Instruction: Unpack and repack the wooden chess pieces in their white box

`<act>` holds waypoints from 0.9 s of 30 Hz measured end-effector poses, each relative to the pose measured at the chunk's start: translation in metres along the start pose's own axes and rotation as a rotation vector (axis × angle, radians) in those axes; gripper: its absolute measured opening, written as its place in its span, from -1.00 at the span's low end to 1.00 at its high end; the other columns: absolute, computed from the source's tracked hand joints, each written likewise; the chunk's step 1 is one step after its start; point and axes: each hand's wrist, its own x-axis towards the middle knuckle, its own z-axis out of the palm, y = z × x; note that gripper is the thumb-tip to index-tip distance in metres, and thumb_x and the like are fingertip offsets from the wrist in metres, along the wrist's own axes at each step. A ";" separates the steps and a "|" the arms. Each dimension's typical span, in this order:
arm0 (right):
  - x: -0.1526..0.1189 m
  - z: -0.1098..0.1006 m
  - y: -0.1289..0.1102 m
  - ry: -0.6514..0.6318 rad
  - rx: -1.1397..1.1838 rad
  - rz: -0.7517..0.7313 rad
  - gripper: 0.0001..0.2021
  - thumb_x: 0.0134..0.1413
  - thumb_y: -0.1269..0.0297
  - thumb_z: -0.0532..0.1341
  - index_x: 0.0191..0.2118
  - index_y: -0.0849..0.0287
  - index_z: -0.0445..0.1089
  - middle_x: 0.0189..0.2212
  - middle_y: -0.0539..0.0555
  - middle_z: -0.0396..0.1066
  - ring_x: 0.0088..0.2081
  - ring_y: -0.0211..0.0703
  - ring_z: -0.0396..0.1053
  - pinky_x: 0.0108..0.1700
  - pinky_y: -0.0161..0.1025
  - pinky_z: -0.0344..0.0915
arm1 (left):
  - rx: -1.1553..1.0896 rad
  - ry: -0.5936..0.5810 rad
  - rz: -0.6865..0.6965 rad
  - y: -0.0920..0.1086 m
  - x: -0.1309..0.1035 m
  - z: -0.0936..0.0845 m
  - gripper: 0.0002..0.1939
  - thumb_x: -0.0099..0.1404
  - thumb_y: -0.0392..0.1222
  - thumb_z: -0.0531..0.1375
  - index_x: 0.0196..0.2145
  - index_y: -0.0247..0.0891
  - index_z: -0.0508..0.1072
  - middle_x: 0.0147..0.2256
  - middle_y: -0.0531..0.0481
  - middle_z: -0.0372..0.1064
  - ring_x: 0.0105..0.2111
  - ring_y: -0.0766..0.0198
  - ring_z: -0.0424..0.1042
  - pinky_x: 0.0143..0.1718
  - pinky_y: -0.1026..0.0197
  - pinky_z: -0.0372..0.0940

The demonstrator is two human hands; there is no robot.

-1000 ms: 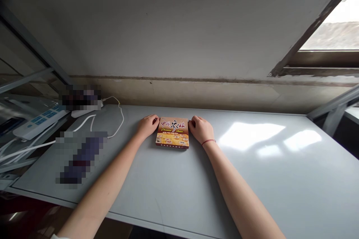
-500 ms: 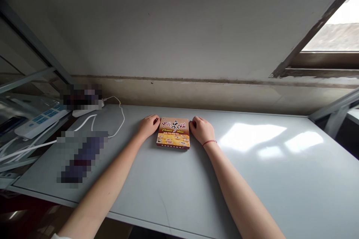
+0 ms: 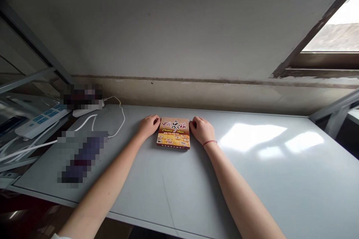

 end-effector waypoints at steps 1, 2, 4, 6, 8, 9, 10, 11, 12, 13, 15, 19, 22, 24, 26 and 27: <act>0.000 0.000 0.000 -0.003 -0.002 0.001 -0.77 0.09 0.22 0.04 -0.55 0.12 0.17 -0.54 0.02 0.29 -0.53 -0.25 0.09 -0.49 -0.31 -0.08 | 0.000 0.002 0.001 0.000 0.000 0.000 -0.80 0.32 -0.22 0.04 -0.35 -0.15 0.46 -0.28 0.02 0.51 -0.28 0.24 0.44 -0.31 0.28 0.21; 0.000 0.000 0.000 -0.007 -0.005 0.002 -0.77 0.09 0.22 0.03 -0.55 0.12 0.16 -0.54 0.02 0.28 -0.53 -0.25 0.09 -0.49 -0.32 -0.08 | -0.001 0.004 0.001 0.000 0.000 0.000 -0.80 0.32 -0.22 0.04 -0.35 -0.15 0.46 -0.28 0.02 0.50 -0.28 0.24 0.44 -0.31 0.28 0.21; 0.000 -0.001 0.000 -0.015 -0.009 0.005 -0.77 0.09 0.22 0.03 -0.55 0.12 0.15 -0.53 0.01 0.29 -0.53 -0.25 0.09 -0.49 -0.32 -0.09 | -0.001 0.007 0.001 0.000 0.000 0.001 -0.80 0.32 -0.22 0.04 -0.35 -0.15 0.46 -0.29 0.01 0.50 -0.29 0.23 0.44 -0.32 0.28 0.20; 0.000 -0.001 0.000 -0.020 -0.010 0.008 -0.77 0.10 0.21 0.03 -0.55 0.12 0.15 -0.53 0.02 0.29 -0.53 -0.25 0.08 -0.49 -0.31 -0.09 | -0.001 0.009 0.002 -0.001 0.000 0.001 -0.80 0.31 -0.22 0.04 -0.35 -0.15 0.46 -0.29 0.01 0.50 -0.29 0.23 0.44 -0.32 0.28 0.20; 0.000 -0.001 -0.001 -0.021 -0.008 0.010 -0.77 0.10 0.21 0.03 -0.55 0.12 0.16 -0.52 0.02 0.30 -0.53 -0.25 0.09 -0.49 -0.32 -0.09 | -0.003 0.009 0.004 -0.001 0.000 0.000 -0.80 0.31 -0.23 0.04 -0.35 -0.15 0.46 -0.29 0.01 0.50 -0.29 0.24 0.44 -0.32 0.28 0.20; 0.000 -0.001 -0.001 -0.021 -0.007 0.012 -0.77 0.10 0.21 0.03 -0.55 0.12 0.17 -0.52 0.02 0.30 -0.53 -0.25 0.10 -0.49 -0.32 -0.09 | -0.005 0.009 0.006 -0.001 0.000 0.000 -0.80 0.31 -0.23 0.04 -0.35 -0.16 0.45 -0.29 0.01 0.50 -0.29 0.24 0.44 -0.32 0.28 0.21; 0.000 -0.001 -0.001 -0.022 -0.007 0.012 -0.77 0.10 0.21 0.04 -0.55 0.12 0.18 -0.52 0.03 0.31 -0.53 -0.25 0.11 -0.49 -0.31 -0.08 | -0.007 0.008 0.006 -0.001 0.001 0.001 -0.80 0.32 -0.23 0.04 -0.35 -0.16 0.45 -0.29 0.01 0.50 -0.29 0.24 0.44 -0.31 0.28 0.21; 0.000 -0.001 0.000 -0.023 -0.007 0.011 -0.76 0.10 0.20 0.04 -0.54 0.13 0.19 -0.52 0.03 0.32 -0.52 -0.25 0.13 -0.49 -0.31 -0.08 | -0.009 0.008 0.005 0.000 0.001 0.001 -0.80 0.32 -0.22 0.04 -0.35 -0.16 0.45 -0.29 0.00 0.50 -0.28 0.24 0.44 -0.30 0.28 0.21; 0.001 -0.001 0.000 -0.023 -0.006 0.013 -0.76 0.11 0.20 0.04 -0.53 0.13 0.22 -0.51 0.04 0.34 -0.52 -0.24 0.14 -0.49 -0.31 -0.07 | -0.012 0.007 0.005 -0.001 0.001 0.001 -0.80 0.32 -0.22 0.04 -0.35 -0.16 0.45 -0.28 0.00 0.50 -0.28 0.24 0.44 -0.29 0.28 0.22; 0.001 -0.001 0.000 -0.020 -0.002 0.020 -0.77 0.12 0.21 0.03 -0.51 0.13 0.24 -0.50 0.05 0.35 -0.51 -0.23 0.17 -0.49 -0.31 -0.07 | -0.016 0.007 0.003 -0.001 0.001 0.002 -0.80 0.32 -0.23 0.04 -0.36 -0.16 0.45 -0.28 -0.01 0.50 -0.28 0.23 0.45 -0.29 0.27 0.23; 0.001 -0.002 0.000 -0.002 0.013 0.054 -0.76 0.17 0.21 -0.02 -0.42 0.13 0.31 -0.48 0.08 0.39 -0.51 -0.21 0.21 -0.48 -0.30 -0.05 | -0.026 0.006 0.000 -0.001 0.001 0.002 -0.79 0.32 -0.23 0.03 -0.36 -0.17 0.45 -0.28 -0.01 0.50 -0.27 0.22 0.45 -0.28 0.27 0.24; 0.000 -0.005 -0.004 -0.011 0.063 0.063 -0.62 0.26 0.09 -0.11 -0.29 0.13 0.39 -0.40 0.13 0.47 -0.43 -0.14 0.32 -0.44 -0.29 0.02 | -0.058 0.020 -0.001 -0.001 0.001 -0.002 -0.77 0.35 -0.25 -0.01 -0.31 -0.17 0.44 -0.27 -0.02 0.50 -0.26 0.22 0.45 -0.24 0.25 0.27; -0.003 -0.008 -0.008 -0.039 0.099 0.017 -0.54 0.24 -0.02 -0.11 -0.30 0.12 0.45 -0.38 0.13 0.48 -0.37 -0.12 0.37 -0.40 -0.29 0.09 | -0.085 0.045 0.035 0.008 0.000 -0.013 -0.75 0.36 -0.28 -0.04 -0.18 -0.16 0.42 -0.18 -0.02 0.46 -0.19 0.24 0.43 -0.14 0.25 0.27; -0.003 -0.008 -0.010 -0.043 0.109 0.024 -0.55 0.22 -0.03 -0.07 -0.24 0.12 0.47 -0.38 0.12 0.49 -0.36 -0.11 0.38 -0.38 -0.29 0.12 | -0.098 0.051 0.085 0.020 -0.004 -0.021 -0.77 0.35 -0.26 0.00 -0.12 -0.16 0.41 -0.15 -0.02 0.43 -0.16 0.24 0.40 -0.07 0.24 0.26; -0.003 -0.008 -0.011 -0.048 0.106 0.025 -0.58 0.20 -0.01 -0.03 -0.18 0.11 0.47 -0.37 0.11 0.49 -0.35 -0.12 0.39 -0.36 -0.29 0.14 | -0.099 0.057 0.162 0.037 -0.012 -0.028 -0.77 0.35 -0.18 0.03 -0.12 -0.18 0.43 -0.15 -0.06 0.40 -0.11 0.19 0.37 -0.01 0.18 0.24; -0.003 -0.007 -0.011 -0.050 0.102 0.019 -0.60 0.19 0.01 -0.02 -0.19 0.11 0.48 -0.37 0.10 0.49 -0.34 -0.12 0.39 -0.35 -0.28 0.15 | -0.087 0.052 0.198 0.046 -0.017 -0.030 -0.75 0.35 -0.11 0.05 -0.11 -0.18 0.44 -0.14 -0.08 0.38 -0.08 0.14 0.34 0.02 0.13 0.23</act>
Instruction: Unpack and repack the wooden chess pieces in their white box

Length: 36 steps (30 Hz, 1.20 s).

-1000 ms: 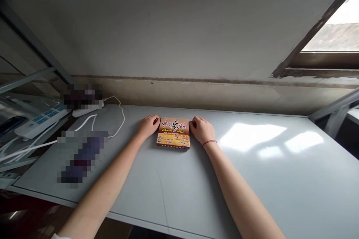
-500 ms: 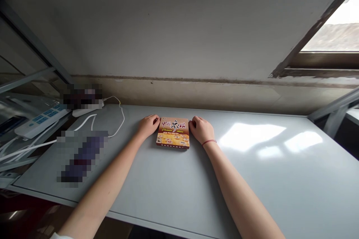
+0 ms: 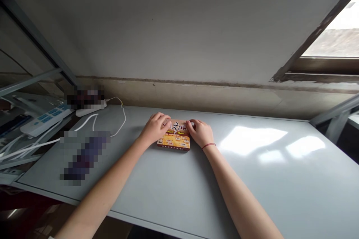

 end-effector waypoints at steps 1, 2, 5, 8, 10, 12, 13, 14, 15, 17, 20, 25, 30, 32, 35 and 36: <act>0.000 0.001 0.000 0.000 0.001 -0.008 -0.61 0.18 0.02 -0.02 -0.22 0.10 0.48 -0.37 0.10 0.49 -0.35 -0.12 0.38 -0.35 -0.28 0.15 | 0.007 -0.022 0.019 0.009 -0.004 -0.001 -0.71 0.34 -0.04 0.06 -0.08 -0.16 0.43 -0.11 -0.10 0.35 -0.05 0.10 0.32 0.03 0.08 0.23; 0.000 0.001 0.001 0.002 0.009 -0.012 -0.61 0.17 0.02 -0.01 -0.25 0.10 0.49 -0.37 0.10 0.49 -0.35 -0.13 0.38 -0.34 -0.28 0.15 | 0.009 -0.056 0.033 0.018 -0.009 -0.001 -0.66 0.33 0.02 0.07 -0.03 -0.14 0.41 -0.05 -0.11 0.32 0.00 0.05 0.28 0.05 0.02 0.22; 0.000 0.003 0.000 0.024 0.076 0.010 -0.62 0.15 0.02 0.00 -0.33 0.10 0.49 -0.39 0.08 0.49 -0.36 -0.14 0.38 -0.33 -0.28 0.17 | -0.033 -0.158 0.065 0.034 -0.023 0.003 -0.48 0.24 0.21 0.09 0.09 -0.02 0.32 0.12 -0.12 0.16 0.16 -0.06 0.11 0.14 -0.14 0.12; -0.001 0.002 -0.001 0.053 0.191 0.028 -0.64 0.12 0.02 0.02 -0.35 0.11 0.48 -0.40 0.07 0.50 -0.36 -0.15 0.38 -0.31 -0.28 0.19 | -0.083 -0.261 0.052 0.037 -0.034 0.011 -0.16 0.02 0.36 0.21 0.21 0.12 0.13 0.25 -0.10 -0.06 0.26 -0.23 -0.12 0.16 -0.32 0.01; -0.001 0.001 -0.003 0.073 0.293 0.020 -0.63 0.11 0.01 0.03 -0.35 0.14 0.48 -0.39 0.08 0.51 -0.36 -0.15 0.38 -0.30 -0.28 0.21 | -0.066 -0.297 0.047 0.036 -0.038 0.017 -0.03 -0.09 0.33 0.30 0.24 0.19 0.04 0.30 -0.06 -0.19 0.28 -0.33 -0.25 0.15 -0.44 -0.10; -0.002 -0.001 -0.004 0.089 0.392 0.004 -0.59 0.11 -0.02 0.03 -0.34 0.17 0.48 -0.40 0.10 0.50 -0.36 -0.15 0.37 -0.31 -0.28 0.22 | -0.026 -0.282 0.040 0.035 -0.040 0.021 -0.06 -0.06 0.20 0.35 0.23 0.24 0.04 0.31 -0.03 -0.22 0.28 -0.35 -0.28 0.13 -0.51 -0.18; -0.002 -0.002 -0.004 0.093 0.435 0.001 -0.56 0.11 -0.05 0.03 -0.33 0.19 0.49 -0.42 0.10 0.49 -0.37 -0.14 0.36 -0.32 -0.28 0.21 | -0.008 -0.263 0.035 0.035 -0.039 0.022 -0.12 -0.02 0.14 0.35 0.22 0.25 0.06 0.30 -0.02 -0.20 0.27 -0.35 -0.26 0.13 -0.53 -0.19; -0.002 -0.002 -0.003 0.093 0.473 0.005 -0.53 0.11 -0.08 0.02 -0.31 0.20 0.49 -0.45 0.09 0.47 -0.39 -0.15 0.35 -0.33 -0.29 0.21 | 0.003 -0.243 0.030 0.036 -0.039 0.022 -0.19 0.03 0.10 0.33 0.20 0.26 0.10 0.29 -0.02 -0.15 0.27 -0.35 -0.22 0.12 -0.53 -0.19; -0.002 -0.003 -0.003 0.091 0.504 0.015 -0.50 0.11 -0.11 0.00 -0.30 0.21 0.50 -0.49 0.08 0.44 -0.41 -0.16 0.33 -0.35 -0.29 0.20 | 0.007 -0.225 0.028 0.037 -0.038 0.020 -0.26 0.08 0.09 0.31 0.18 0.25 0.13 0.27 -0.03 -0.10 0.26 -0.35 -0.18 0.12 -0.53 -0.16; -0.001 -0.003 -0.002 0.088 0.546 0.044 -0.44 0.12 -0.15 -0.03 -0.29 0.22 0.50 -0.55 0.05 0.38 -0.46 -0.18 0.28 -0.39 -0.29 0.17 | -0.015 -0.191 0.032 0.038 -0.035 0.016 -0.34 0.14 0.10 0.27 0.17 0.20 0.17 0.25 -0.05 -0.03 0.24 -0.32 -0.10 0.13 -0.46 -0.08; -0.001 -0.002 0.000 0.101 0.562 0.074 -0.41 0.13 -0.18 -0.06 -0.31 0.23 0.50 -0.58 0.04 0.32 -0.50 -0.20 0.24 -0.41 -0.29 0.15 | -0.114 -0.081 0.044 0.039 -0.031 0.007 -0.33 0.23 0.03 0.20 0.24 0.08 0.06 0.24 -0.11 -0.01 0.22 -0.14 0.04 0.16 -0.19 0.11; 0.000 -0.002 -0.001 0.066 0.493 0.071 -0.50 0.15 -0.10 -0.04 -0.35 0.19 0.47 -0.58 0.03 0.34 -0.49 -0.20 0.26 -0.40 -0.29 0.14 | -0.188 0.229 0.020 0.037 -0.027 -0.005 -0.50 0.35 -0.27 0.01 0.21 0.01 0.06 0.28 -0.10 -0.14 0.17 0.09 0.18 0.01 0.15 0.31; 0.000 -0.002 -0.003 0.041 0.411 0.056 -0.61 0.14 0.00 0.00 -0.37 0.17 0.44 -0.54 0.04 0.40 -0.46 -0.19 0.29 -0.41 -0.29 0.13 | -0.059 0.421 -0.095 0.033 -0.024 -0.021 -0.85 0.33 -0.24 0.05 -0.15 -0.18 0.33 0.11 -0.16 0.10 -0.02 0.15 0.35 -0.09 0.18 0.33; 0.000 -0.002 -0.003 0.040 0.399 0.052 -0.64 0.13 0.03 0.01 -0.36 0.16 0.43 -0.50 0.06 0.43 -0.44 -0.18 0.31 -0.40 -0.29 0.14 | 0.024 0.446 -0.140 0.028 -0.023 -0.030 -0.92 0.31 -0.22 0.07 -0.29 -0.23 0.35 0.03 -0.17 0.18 -0.14 0.18 0.40 -0.15 0.19 0.33; 0.001 -0.001 -0.002 0.045 0.385 0.042 -0.65 0.11 0.03 0.02 -0.34 0.16 0.43 -0.47 0.07 0.46 -0.42 -0.16 0.34 -0.39 -0.29 0.16 | 0.148 0.419 -0.224 0.016 -0.020 -0.044 -0.89 0.29 -0.30 0.05 -0.27 -0.23 0.36 -0.04 -0.15 0.26 -0.17 0.17 0.41 -0.18 0.19 0.32; 0.001 0.000 -0.002 0.045 0.381 0.038 -0.65 0.11 0.02 0.03 -0.33 0.16 0.43 -0.46 0.08 0.46 -0.42 -0.16 0.35 -0.39 -0.28 0.17 | 0.176 0.392 -0.255 0.011 -0.020 -0.049 -0.84 0.29 -0.33 0.04 -0.21 -0.23 0.37 -0.06 -0.14 0.28 -0.17 0.16 0.41 -0.19 0.19 0.31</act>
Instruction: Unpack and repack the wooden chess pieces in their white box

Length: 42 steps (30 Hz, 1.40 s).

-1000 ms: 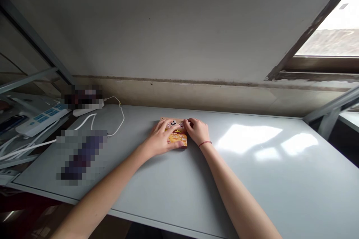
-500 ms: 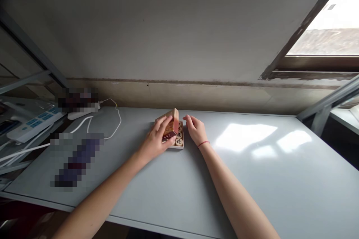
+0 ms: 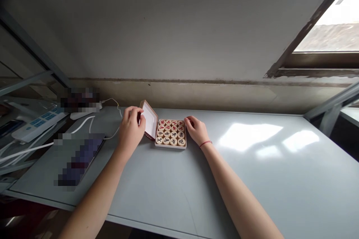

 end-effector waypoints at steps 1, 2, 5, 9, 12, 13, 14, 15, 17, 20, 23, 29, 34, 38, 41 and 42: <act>0.000 0.000 0.000 0.000 -0.005 -0.003 -0.64 0.11 0.02 0.03 -0.32 0.16 0.43 -0.46 0.08 0.47 -0.42 -0.15 0.35 -0.39 -0.28 0.17 | 0.033 -0.041 -0.026 -0.005 0.003 -0.003 -0.78 0.28 -0.36 0.03 -0.16 -0.23 0.37 -0.06 -0.14 0.28 -0.16 0.15 0.41 -0.19 0.19 0.31; 0.000 0.000 0.000 -0.001 -0.011 -0.006 -0.64 0.10 0.01 0.03 -0.31 0.16 0.44 -0.46 0.08 0.47 -0.43 -0.15 0.35 -0.39 -0.28 0.17 | 0.065 -0.087 -0.057 -0.009 0.006 -0.006 -0.73 0.27 -0.38 0.02 -0.11 -0.23 0.36 -0.05 -0.14 0.29 -0.16 0.14 0.42 -0.20 0.19 0.31; 0.000 0.000 0.001 0.002 -0.037 -0.016 -0.64 0.10 0.02 0.02 -0.31 0.16 0.44 -0.48 0.07 0.46 -0.44 -0.16 0.35 -0.40 -0.29 0.17 | 0.155 -0.267 -0.161 -0.023 0.013 -0.014 -0.66 0.26 -0.39 0.00 -0.05 -0.18 0.37 -0.04 -0.12 0.30 -0.22 0.12 0.44 -0.25 0.17 0.31; -0.001 0.001 0.001 0.001 -0.055 -0.025 -0.65 0.10 0.02 0.03 -0.29 0.15 0.44 -0.48 0.06 0.47 -0.44 -0.16 0.36 -0.41 -0.29 0.18 | 0.268 -0.490 -0.280 -0.040 0.017 -0.015 -0.72 0.29 -0.29 0.01 -0.11 -0.14 0.42 -0.07 -0.13 0.34 -0.16 0.02 0.40 -0.21 0.06 0.32; 0.000 0.002 0.001 0.004 -0.065 -0.014 -0.65 0.10 0.04 0.02 -0.29 0.15 0.44 -0.47 0.07 0.48 -0.42 -0.15 0.38 -0.39 -0.28 0.21 | 0.380 -0.468 -0.248 -0.045 0.013 -0.001 -0.74 0.28 -0.16 0.08 -0.12 -0.18 0.46 0.03 -0.19 0.27 0.04 -0.15 0.24 -0.07 -0.09 0.26; 0.000 0.003 0.002 0.003 -0.068 -0.011 -0.65 0.10 0.05 0.02 -0.28 0.15 0.45 -0.44 0.08 0.49 -0.40 -0.14 0.39 -0.37 -0.28 0.22 | 0.378 -0.450 -0.204 -0.045 0.010 0.007 -0.72 0.29 -0.14 0.07 -0.09 -0.19 0.45 0.07 -0.20 0.24 0.05 -0.15 0.22 -0.05 -0.09 0.25; 0.000 0.003 0.002 0.000 -0.070 -0.007 -0.66 0.10 0.07 0.02 -0.26 0.15 0.45 -0.41 0.09 0.51 -0.36 -0.13 0.41 -0.34 -0.27 0.23 | 0.343 -0.460 -0.131 -0.043 0.007 0.015 -0.70 0.31 -0.16 0.04 -0.06 -0.19 0.44 0.06 -0.17 0.26 0.04 -0.09 0.24 -0.02 -0.06 0.25; 0.000 0.004 0.002 -0.004 -0.071 -0.004 -0.66 0.10 0.09 0.01 -0.25 0.14 0.46 -0.37 0.10 0.52 -0.33 -0.11 0.42 -0.32 -0.26 0.24 | 0.291 -0.489 -0.040 -0.040 0.004 0.024 -0.69 0.34 -0.17 0.00 -0.03 -0.19 0.42 0.06 -0.14 0.28 0.06 -0.03 0.24 0.02 -0.01 0.23; 0.000 0.004 0.003 -0.019 -0.074 -0.004 -0.66 0.10 0.14 0.00 -0.22 0.13 0.47 -0.30 0.10 0.53 -0.28 -0.10 0.44 -0.28 -0.25 0.26 | 0.191 -0.535 0.135 -0.033 -0.003 0.040 -0.63 0.37 -0.23 -0.07 0.07 -0.19 0.33 0.17 -0.09 0.19 0.15 0.08 0.16 0.12 0.06 0.17; 0.000 0.004 0.005 -0.033 -0.082 -0.015 -0.67 0.08 0.19 0.00 -0.22 0.13 0.48 -0.30 0.09 0.54 -0.27 -0.10 0.45 -0.27 -0.25 0.28 | 0.131 -0.579 0.199 -0.024 -0.010 0.054 -0.56 0.38 -0.27 -0.11 0.18 -0.22 0.20 0.27 -0.09 0.03 0.22 0.08 0.08 0.16 0.03 0.13; 0.000 0.004 0.005 -0.029 -0.095 -0.034 -0.69 0.07 0.20 0.02 -0.23 0.12 0.48 -0.33 0.08 0.54 -0.30 -0.10 0.46 -0.30 -0.26 0.28 | 0.128 -0.637 0.167 -0.021 -0.013 0.051 -0.50 0.35 -0.28 -0.10 0.24 -0.20 0.11 0.29 -0.10 -0.04 0.17 0.02 0.16 0.10 -0.05 0.19; 0.000 0.005 0.004 -0.014 -0.113 -0.056 -0.70 0.06 0.20 0.03 -0.25 0.11 0.49 -0.36 0.08 0.54 -0.32 -0.11 0.46 -0.32 -0.27 0.29 | 0.186 -0.756 0.127 -0.014 -0.014 0.030 -0.41 0.27 -0.32 -0.03 0.25 -0.10 0.08 0.31 -0.10 -0.11 0.15 -0.09 0.15 0.04 -0.13 0.20; -0.001 0.005 0.000 0.000 -0.139 -0.042 -0.69 0.05 0.20 0.02 -0.25 0.12 0.49 -0.38 0.08 0.54 -0.34 -0.10 0.45 -0.32 -0.26 0.30 | 0.170 -0.783 0.114 -0.009 -0.014 0.025 -0.45 0.29 -0.30 -0.04 0.23 -0.09 0.11 0.28 -0.12 -0.07 0.13 -0.10 0.18 0.03 -0.13 0.21; -0.002 0.006 -0.004 0.012 -0.169 0.001 -0.67 0.05 0.19 0.01 -0.27 0.12 0.50 -0.41 0.09 0.53 -0.36 -0.10 0.45 -0.33 -0.26 0.29 | 0.110 -0.730 0.124 -0.009 -0.013 0.026 -0.55 0.33 -0.32 -0.10 0.14 -0.17 0.23 0.17 -0.18 0.08 0.05 -0.02 0.28 0.01 0.00 0.25; -0.004 0.008 -0.008 0.010 -0.180 0.016 -0.67 0.05 0.18 0.01 -0.28 0.11 0.51 -0.41 0.09 0.53 -0.36 -0.10 0.45 -0.32 -0.26 0.29 | 0.024 -0.725 0.085 -0.010 -0.011 0.026 -0.57 0.36 -0.31 -0.13 0.13 -0.21 0.23 0.07 -0.19 0.19 -0.09 0.07 0.41 -0.08 0.10 0.30; -0.005 0.009 -0.009 0.008 -0.181 0.016 -0.67 0.05 0.19 0.01 -0.27 0.11 0.51 -0.41 0.09 0.53 -0.36 -0.10 0.45 -0.32 -0.26 0.29 | -0.006 -0.731 0.062 -0.010 -0.011 0.026 -0.57 0.37 -0.29 -0.14 0.14 -0.21 0.22 0.06 -0.18 0.21 -0.12 0.09 0.43 -0.10 0.11 0.31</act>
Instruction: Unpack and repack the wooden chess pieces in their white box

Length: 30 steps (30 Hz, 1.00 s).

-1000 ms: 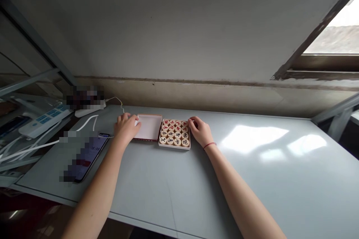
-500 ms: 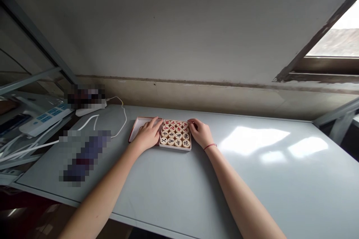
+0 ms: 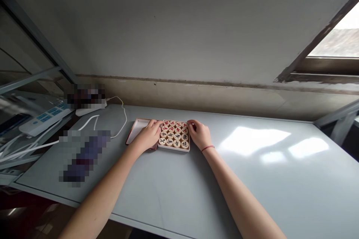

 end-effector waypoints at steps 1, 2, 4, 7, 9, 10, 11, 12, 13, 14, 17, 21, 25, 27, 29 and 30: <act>-0.001 0.001 -0.001 -0.005 -0.001 -0.003 -0.68 0.06 0.19 0.01 -0.27 0.11 0.51 -0.40 0.09 0.54 -0.35 -0.09 0.46 -0.31 -0.26 0.29 | -0.031 -0.004 -0.009 0.000 0.001 0.000 -0.58 0.38 -0.28 -0.14 0.15 -0.20 0.21 0.05 -0.17 0.23 -0.11 0.09 0.43 -0.11 0.12 0.32; -0.001 0.002 -0.003 -0.013 0.000 -0.008 -0.67 0.06 0.19 0.01 -0.26 0.11 0.51 -0.38 0.09 0.54 -0.33 -0.09 0.46 -0.30 -0.25 0.29 | -0.054 -0.002 -0.017 -0.001 0.001 0.000 -0.58 0.39 -0.26 -0.14 0.16 -0.20 0.20 0.05 -0.17 0.25 -0.08 0.08 0.42 -0.10 0.12 0.31; -0.003 0.003 -0.005 -0.029 0.006 -0.019 -0.66 0.08 0.18 0.00 -0.23 0.11 0.50 -0.35 0.09 0.55 -0.31 -0.08 0.46 -0.29 -0.24 0.30 | -0.075 0.008 -0.029 -0.003 0.002 0.001 -0.58 0.39 -0.24 -0.13 0.17 -0.21 0.18 0.07 -0.18 0.25 -0.01 0.07 0.38 -0.06 0.13 0.29; -0.005 0.004 -0.006 -0.043 0.014 -0.033 -0.63 0.11 0.14 -0.01 -0.17 0.12 0.50 -0.33 0.10 0.55 -0.31 -0.07 0.47 -0.30 -0.24 0.30 | -0.079 0.018 -0.046 -0.006 0.004 0.002 -0.57 0.39 -0.24 -0.13 0.19 -0.24 0.15 0.10 -0.21 0.24 0.04 0.08 0.34 -0.03 0.14 0.27; -0.005 0.004 -0.006 -0.045 0.015 -0.045 -0.63 0.11 0.15 0.00 -0.14 0.12 0.49 -0.36 0.10 0.55 -0.33 -0.08 0.47 -0.32 -0.24 0.31 | -0.078 0.016 -0.051 -0.007 0.005 0.002 -0.56 0.39 -0.26 -0.13 0.19 -0.25 0.15 0.10 -0.20 0.25 0.04 0.10 0.34 -0.03 0.15 0.27; -0.005 0.004 -0.006 -0.045 0.016 -0.054 -0.64 0.10 0.17 0.01 -0.13 0.12 0.49 -0.38 0.09 0.55 -0.35 -0.08 0.47 -0.33 -0.25 0.31 | -0.076 0.016 -0.054 -0.008 0.005 0.002 -0.56 0.39 -0.26 -0.12 0.19 -0.24 0.16 0.10 -0.19 0.27 0.03 0.10 0.35 -0.04 0.16 0.27; -0.005 0.005 -0.005 -0.043 0.017 -0.065 -0.64 0.10 0.18 0.02 -0.13 0.11 0.49 -0.39 0.09 0.55 -0.36 -0.09 0.47 -0.33 -0.25 0.31 | -0.073 0.015 -0.057 -0.008 0.005 0.001 -0.57 0.38 -0.27 -0.12 0.18 -0.23 0.17 0.08 -0.18 0.28 0.02 0.11 0.36 -0.05 0.16 0.27; -0.005 0.005 -0.005 -0.039 0.018 -0.073 -0.65 0.09 0.19 0.02 -0.13 0.11 0.49 -0.40 0.08 0.55 -0.37 -0.10 0.47 -0.34 -0.26 0.31 | -0.071 0.017 -0.059 -0.008 0.004 0.000 -0.58 0.38 -0.28 -0.11 0.17 -0.22 0.19 0.07 -0.17 0.29 0.01 0.11 0.36 -0.06 0.16 0.27; -0.005 0.005 -0.005 -0.035 0.020 -0.080 -0.66 0.08 0.20 0.03 -0.14 0.11 0.49 -0.40 0.08 0.55 -0.37 -0.10 0.47 -0.33 -0.26 0.31 | -0.070 0.016 -0.061 -0.008 0.004 0.000 -0.59 0.38 -0.28 -0.11 0.15 -0.21 0.21 0.05 -0.17 0.31 -0.01 0.12 0.38 -0.07 0.17 0.28; -0.005 0.006 -0.005 -0.033 0.022 -0.082 -0.66 0.08 0.21 0.03 -0.14 0.11 0.49 -0.39 0.08 0.55 -0.37 -0.11 0.47 -0.33 -0.26 0.32 | -0.069 0.013 -0.063 -0.008 0.004 -0.001 -0.60 0.37 -0.29 -0.11 0.13 -0.21 0.23 0.03 -0.16 0.32 -0.03 0.13 0.39 -0.09 0.18 0.28; -0.005 0.006 -0.006 -0.044 0.026 -0.075 -0.65 0.08 0.20 0.03 -0.13 0.12 0.49 -0.39 0.09 0.55 -0.36 -0.10 0.47 -0.30 -0.25 0.33 | -0.043 0.022 -0.072 -0.006 0.004 -0.002 -0.63 0.38 -0.28 -0.13 0.07 -0.21 0.28 -0.02 -0.16 0.33 -0.08 0.14 0.41 -0.12 0.18 0.28; -0.006 0.006 -0.007 -0.058 0.013 -0.070 -0.63 0.09 0.20 0.02 -0.11 0.14 0.49 -0.38 0.10 0.54 -0.33 -0.08 0.47 -0.27 -0.24 0.33 | 0.064 0.095 -0.074 -0.004 0.007 0.002 -0.67 0.41 -0.21 -0.13 -0.02 -0.22 0.35 -0.08 -0.15 0.34 -0.09 0.12 0.39 -0.15 0.16 0.27; -0.006 0.007 -0.007 -0.063 0.009 -0.076 -0.62 0.10 0.20 0.00 -0.11 0.17 0.48 -0.37 0.12 0.54 -0.33 -0.06 0.47 -0.27 -0.23 0.33 | 0.124 0.158 -0.067 -0.003 0.010 0.007 -0.68 0.42 -0.19 -0.12 -0.08 -0.24 0.38 -0.13 -0.12 0.36 -0.13 0.13 0.38 -0.19 0.19 0.26; -0.006 0.007 -0.007 -0.056 0.016 -0.090 -0.63 0.10 0.21 0.01 -0.11 0.14 0.48 -0.37 0.11 0.55 -0.34 -0.07 0.47 -0.29 -0.24 0.32 | 0.137 0.173 -0.080 -0.003 0.011 0.008 -0.69 0.42 -0.16 -0.11 -0.11 -0.24 0.39 -0.14 -0.11 0.36 -0.14 0.14 0.38 -0.23 0.20 0.26; -0.006 0.008 -0.006 -0.052 0.026 -0.104 -0.65 0.10 0.21 0.01 -0.12 0.11 0.48 -0.38 0.08 0.55 -0.35 -0.09 0.47 -0.31 -0.25 0.32 | 0.143 0.179 -0.094 -0.003 0.011 0.007 -0.70 0.41 -0.13 -0.09 -0.13 -0.24 0.39 -0.15 -0.10 0.37 -0.15 0.14 0.38 -0.25 0.22 0.25; -0.006 0.008 -0.006 -0.052 0.030 -0.108 -0.65 0.10 0.21 0.01 -0.12 0.10 0.48 -0.39 0.08 0.55 -0.36 -0.09 0.47 -0.32 -0.26 0.31 | 0.144 0.181 -0.099 -0.002 0.011 0.007 -0.71 0.41 -0.12 -0.08 -0.14 -0.23 0.40 -0.16 -0.10 0.37 -0.16 0.15 0.39 -0.25 0.22 0.25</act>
